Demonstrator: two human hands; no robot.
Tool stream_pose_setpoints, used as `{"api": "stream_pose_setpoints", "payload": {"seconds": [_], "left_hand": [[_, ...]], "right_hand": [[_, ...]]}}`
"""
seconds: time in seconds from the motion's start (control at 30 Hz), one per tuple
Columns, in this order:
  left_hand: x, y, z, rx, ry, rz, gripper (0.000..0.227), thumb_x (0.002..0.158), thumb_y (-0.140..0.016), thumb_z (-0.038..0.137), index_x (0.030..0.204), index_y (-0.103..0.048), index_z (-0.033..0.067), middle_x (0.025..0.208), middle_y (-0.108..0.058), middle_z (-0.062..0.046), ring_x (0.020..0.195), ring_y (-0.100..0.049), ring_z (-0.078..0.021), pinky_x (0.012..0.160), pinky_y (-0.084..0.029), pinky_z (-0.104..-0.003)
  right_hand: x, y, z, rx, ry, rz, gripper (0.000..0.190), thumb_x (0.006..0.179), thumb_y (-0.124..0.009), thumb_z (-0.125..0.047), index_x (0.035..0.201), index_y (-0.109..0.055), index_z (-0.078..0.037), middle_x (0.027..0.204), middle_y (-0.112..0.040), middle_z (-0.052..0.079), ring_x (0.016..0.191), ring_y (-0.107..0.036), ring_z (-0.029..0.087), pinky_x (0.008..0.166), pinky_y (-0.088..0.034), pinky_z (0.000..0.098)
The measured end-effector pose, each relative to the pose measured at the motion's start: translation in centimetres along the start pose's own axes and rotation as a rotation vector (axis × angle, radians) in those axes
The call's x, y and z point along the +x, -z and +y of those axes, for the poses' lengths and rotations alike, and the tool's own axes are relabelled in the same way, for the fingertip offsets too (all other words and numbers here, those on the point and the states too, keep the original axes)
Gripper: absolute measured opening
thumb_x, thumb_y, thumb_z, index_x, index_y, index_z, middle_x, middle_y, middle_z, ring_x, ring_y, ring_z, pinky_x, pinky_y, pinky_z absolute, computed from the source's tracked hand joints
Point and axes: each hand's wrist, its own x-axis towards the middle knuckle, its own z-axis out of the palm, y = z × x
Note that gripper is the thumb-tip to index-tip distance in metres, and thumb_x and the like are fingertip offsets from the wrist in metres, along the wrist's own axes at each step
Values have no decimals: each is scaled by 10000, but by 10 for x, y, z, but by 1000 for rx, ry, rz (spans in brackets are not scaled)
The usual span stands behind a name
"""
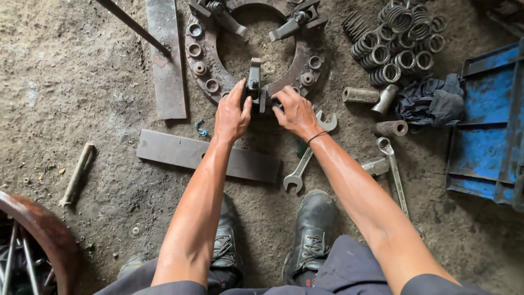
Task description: Disassembling and inspecting a heavy-duty clutch plate assembly in a workshop.
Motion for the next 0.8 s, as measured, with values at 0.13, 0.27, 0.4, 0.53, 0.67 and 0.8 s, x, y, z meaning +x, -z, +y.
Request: {"api": "stream_pose_setpoints", "payload": {"seconds": [0.13,0.27,0.4,0.53,0.67,0.8], "left_hand": [[1,-1,-2,-3,-16,-12,461,978,-632,117,1410,-545,-20,1342,-640,-265,1205,-621,-457,1031,-506,-474],[0,1,4,-15,3,-10,483,975,-644,142,1415,-536,-27,1344,-639,-267,1202,-623,-458,1040,-505,-471],[1,-2,1,24,-20,0,492,986,-649,160,1425,-531,-28,1359,-630,-272,1191,-628,-473,1042,-497,-480],[13,12,12,165,-72,-78,592,950,-667,182,1471,-501,-46,1391,-589,-285,1152,-603,-420,953,-470,-481],[43,22,19,317,-503,-223,329,876,-726,188,1192,-695,102,1287,-677,-126,1247,-583,-288,996,-452,-424],[75,13,37,501,-583,-655,239,768,-755,271,962,-740,133,1072,-691,-68,1135,-602,-266,928,-445,-436]], "right_hand": [[-6,-9,4,-3,-38,19,255,855,-763,-136,1085,-676,-68,1031,-617,161,933,-658,419,772,-542,496],[-17,-37,9,113,-141,177,208,884,-740,-117,1073,-682,-54,1010,-609,159,949,-662,392,829,-552,466],[-24,-42,-2,122,-203,201,187,889,-724,-135,1059,-707,-60,1012,-626,153,931,-666,379,796,-548,449],[-29,-23,-14,14,-540,311,142,917,-698,-184,969,-656,-58,1014,-644,136,887,-678,349,731,-539,455],[-53,6,-23,-114,-649,260,189,898,-704,-209,942,-620,-46,979,-662,161,852,-664,399,680,-515,514],[-95,-23,-7,-239,-580,244,199,944,-699,-251,943,-632,-63,946,-675,179,873,-668,412,741,-530,529]]}}
